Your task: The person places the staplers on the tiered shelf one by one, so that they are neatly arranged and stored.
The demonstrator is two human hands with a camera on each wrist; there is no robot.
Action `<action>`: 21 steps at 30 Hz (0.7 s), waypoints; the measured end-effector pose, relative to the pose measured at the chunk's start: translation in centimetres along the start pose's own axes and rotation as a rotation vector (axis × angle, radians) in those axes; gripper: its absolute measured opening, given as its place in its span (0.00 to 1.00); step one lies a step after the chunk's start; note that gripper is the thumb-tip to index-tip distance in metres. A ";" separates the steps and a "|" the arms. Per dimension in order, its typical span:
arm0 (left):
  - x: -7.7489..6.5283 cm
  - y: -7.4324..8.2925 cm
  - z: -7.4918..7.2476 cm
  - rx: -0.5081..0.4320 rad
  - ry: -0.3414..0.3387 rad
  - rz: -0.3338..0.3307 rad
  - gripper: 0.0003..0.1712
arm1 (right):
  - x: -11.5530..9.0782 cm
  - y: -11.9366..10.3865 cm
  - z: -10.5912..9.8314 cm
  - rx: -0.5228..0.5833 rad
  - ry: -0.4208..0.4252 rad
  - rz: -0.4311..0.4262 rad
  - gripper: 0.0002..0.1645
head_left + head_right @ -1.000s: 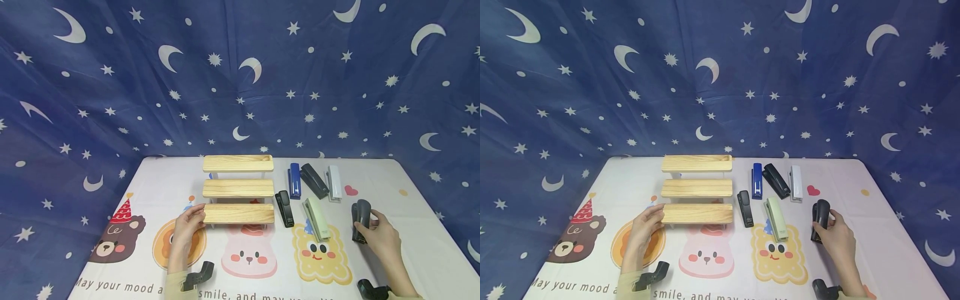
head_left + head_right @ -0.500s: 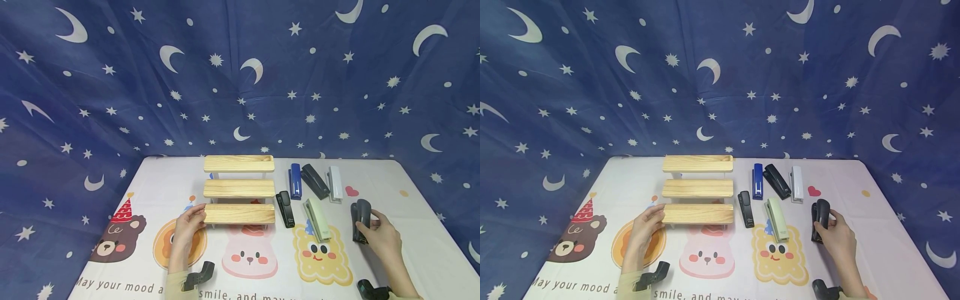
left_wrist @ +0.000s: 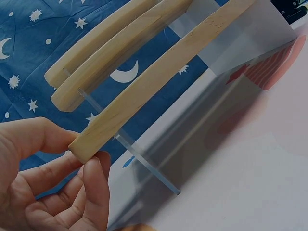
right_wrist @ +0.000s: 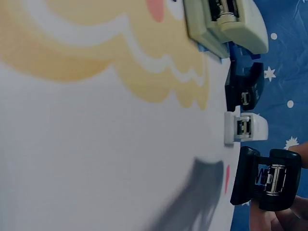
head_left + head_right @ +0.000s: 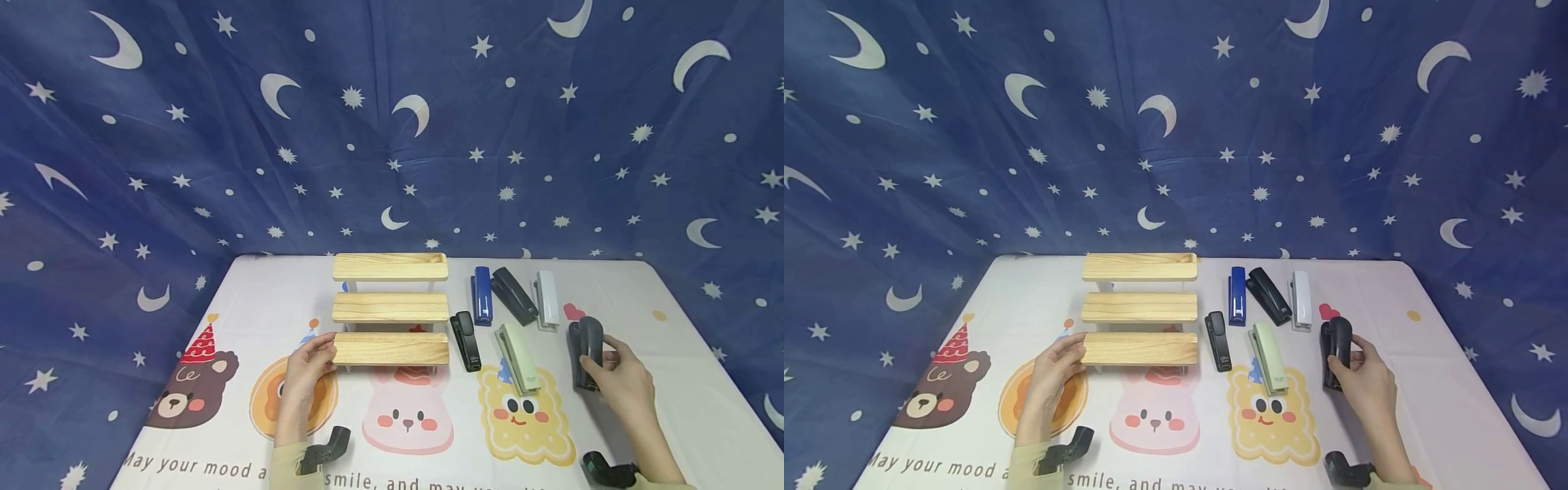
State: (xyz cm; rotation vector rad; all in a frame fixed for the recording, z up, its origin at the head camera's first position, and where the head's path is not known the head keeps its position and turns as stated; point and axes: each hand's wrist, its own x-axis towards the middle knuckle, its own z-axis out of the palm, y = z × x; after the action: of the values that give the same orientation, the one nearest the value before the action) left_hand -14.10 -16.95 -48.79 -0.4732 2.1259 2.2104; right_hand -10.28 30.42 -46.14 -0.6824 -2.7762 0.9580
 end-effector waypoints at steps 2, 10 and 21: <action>0.1 -0.1 0.0 0.001 0.005 0.003 0.22 | 0.0 -0.3 -0.1 0.000 0.008 -0.007 0.38; 0.3 -0.3 -0.1 0.002 0.014 -0.012 0.21 | 0.0 -1.6 -0.4 0.021 0.012 -0.015 0.38; 0.2 -0.3 0.0 0.007 0.014 0.005 0.21 | 0.2 -3.8 -0.5 0.053 0.033 -0.079 0.36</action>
State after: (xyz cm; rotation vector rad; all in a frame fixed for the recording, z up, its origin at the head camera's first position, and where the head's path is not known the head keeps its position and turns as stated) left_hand -14.22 -17.00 -49.16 -0.4851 2.1433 2.2080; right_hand -11.78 28.16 -43.45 -0.5712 -2.7165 0.9923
